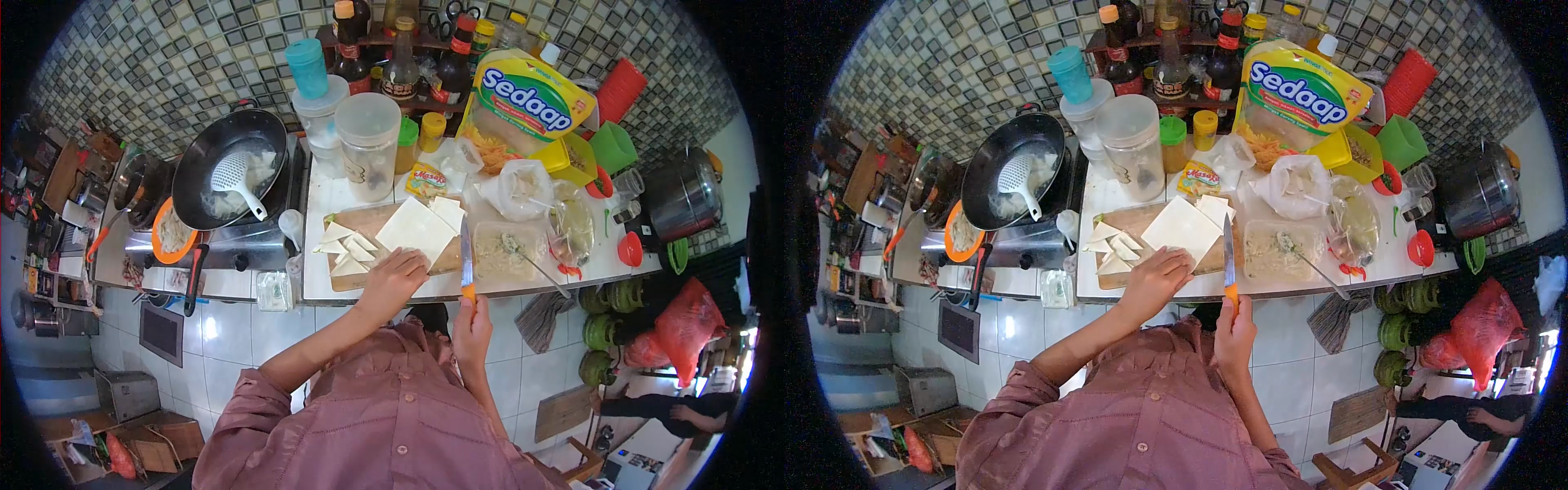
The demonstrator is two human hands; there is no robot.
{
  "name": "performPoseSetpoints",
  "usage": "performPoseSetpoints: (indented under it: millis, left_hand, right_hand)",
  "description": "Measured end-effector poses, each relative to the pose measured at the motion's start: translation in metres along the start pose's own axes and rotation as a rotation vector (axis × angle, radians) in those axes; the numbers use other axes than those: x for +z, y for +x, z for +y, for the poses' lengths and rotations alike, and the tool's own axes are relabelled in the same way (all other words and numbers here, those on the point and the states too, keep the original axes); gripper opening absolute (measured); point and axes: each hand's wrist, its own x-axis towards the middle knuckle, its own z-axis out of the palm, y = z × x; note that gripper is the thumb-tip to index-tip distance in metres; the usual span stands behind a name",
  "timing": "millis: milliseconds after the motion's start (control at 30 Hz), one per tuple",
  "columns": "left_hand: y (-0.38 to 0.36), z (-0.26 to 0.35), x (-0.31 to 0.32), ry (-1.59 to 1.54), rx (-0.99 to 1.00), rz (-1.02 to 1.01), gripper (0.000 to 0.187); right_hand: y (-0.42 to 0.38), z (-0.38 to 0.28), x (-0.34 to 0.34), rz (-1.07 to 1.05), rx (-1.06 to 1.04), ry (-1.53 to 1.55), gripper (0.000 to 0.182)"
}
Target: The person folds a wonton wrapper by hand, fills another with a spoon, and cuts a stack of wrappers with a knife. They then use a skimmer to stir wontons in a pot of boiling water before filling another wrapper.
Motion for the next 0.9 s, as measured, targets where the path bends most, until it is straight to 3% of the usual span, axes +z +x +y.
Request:
performPoseSetpoints:
  millis: [500,600,667,900]
  left_hand:
    - [-0.005,0.001,-0.005,0.103,0.022,0.040,0.013]
    - [-0.010,-0.004,-0.016,0.077,0.068,0.007,0.013]
    - [-0.018,-0.004,-0.020,0.128,0.020,0.030,0.014]
    - [-0.026,0.001,-0.038,0.209,-0.085,-0.039,0.017]
  right_hand:
    - [-0.002,0.008,-0.002,-0.008,-0.043,-0.005,0.018]
    - [-0.003,0.005,-0.002,-0.020,-0.114,-0.090,0.018]
    - [-0.005,0.005,-0.001,-0.094,-0.152,-0.175,0.017]
    - [-0.016,0.003,0.014,-0.049,-0.273,-0.380,0.017]
